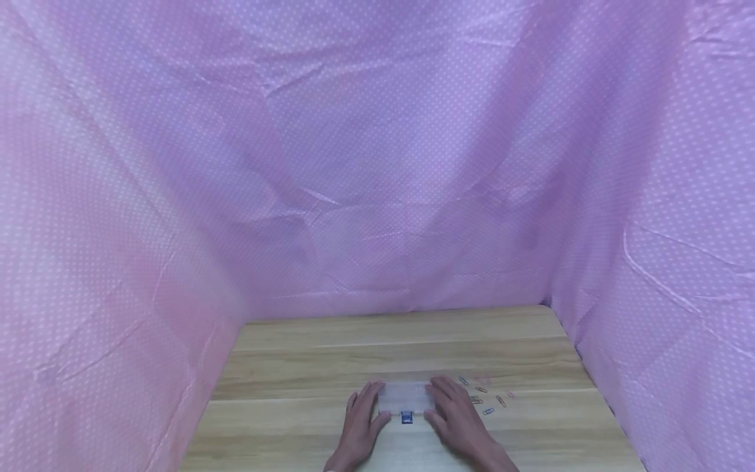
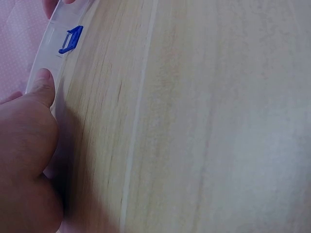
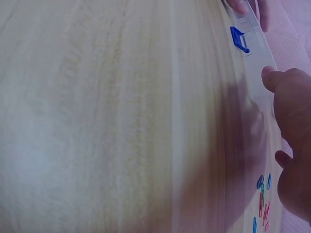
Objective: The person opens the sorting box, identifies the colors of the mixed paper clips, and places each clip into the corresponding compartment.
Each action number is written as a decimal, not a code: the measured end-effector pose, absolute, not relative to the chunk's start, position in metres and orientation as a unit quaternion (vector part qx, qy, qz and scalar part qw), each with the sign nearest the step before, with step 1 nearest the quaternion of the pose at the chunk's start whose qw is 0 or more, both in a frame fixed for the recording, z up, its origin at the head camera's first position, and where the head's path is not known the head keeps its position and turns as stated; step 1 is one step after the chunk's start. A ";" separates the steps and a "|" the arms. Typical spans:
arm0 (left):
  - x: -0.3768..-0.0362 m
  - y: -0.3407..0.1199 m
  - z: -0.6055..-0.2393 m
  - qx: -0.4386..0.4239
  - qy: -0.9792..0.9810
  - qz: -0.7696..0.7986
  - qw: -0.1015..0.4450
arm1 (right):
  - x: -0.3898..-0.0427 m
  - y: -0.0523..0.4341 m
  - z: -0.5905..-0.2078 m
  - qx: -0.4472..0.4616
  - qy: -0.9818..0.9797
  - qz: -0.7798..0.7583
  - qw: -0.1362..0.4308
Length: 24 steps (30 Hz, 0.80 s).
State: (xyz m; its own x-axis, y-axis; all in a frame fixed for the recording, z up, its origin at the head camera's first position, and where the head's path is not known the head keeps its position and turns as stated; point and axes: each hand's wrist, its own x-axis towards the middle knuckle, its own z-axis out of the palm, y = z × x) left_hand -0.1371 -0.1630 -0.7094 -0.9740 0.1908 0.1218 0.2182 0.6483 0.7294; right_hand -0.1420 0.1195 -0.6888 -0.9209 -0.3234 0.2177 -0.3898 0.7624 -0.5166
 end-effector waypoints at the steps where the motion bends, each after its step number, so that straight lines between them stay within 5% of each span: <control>1: -0.137 -0.163 -0.710 -0.114 -0.907 -0.404 0.019 | -0.143 0.119 -0.687 0.191 -0.937 0.288 0.056; 8: -0.140 -0.163 -0.709 -0.112 -0.909 -0.400 0.024 | -0.146 0.117 -0.681 0.195 -0.934 0.293 0.064; 24: -0.143 -0.167 -0.708 -0.107 -0.907 -0.408 0.003 | -0.154 0.110 -0.683 0.204 -0.905 0.306 0.215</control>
State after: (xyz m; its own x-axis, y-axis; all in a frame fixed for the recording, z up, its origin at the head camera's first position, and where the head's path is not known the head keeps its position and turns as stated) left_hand -0.1430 -0.1674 -0.7083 -0.9769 0.1921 0.0933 0.1973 0.6445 0.7387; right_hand -0.1543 0.1102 -0.6832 -0.8239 -0.2384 0.5141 -0.5015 0.7293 -0.4655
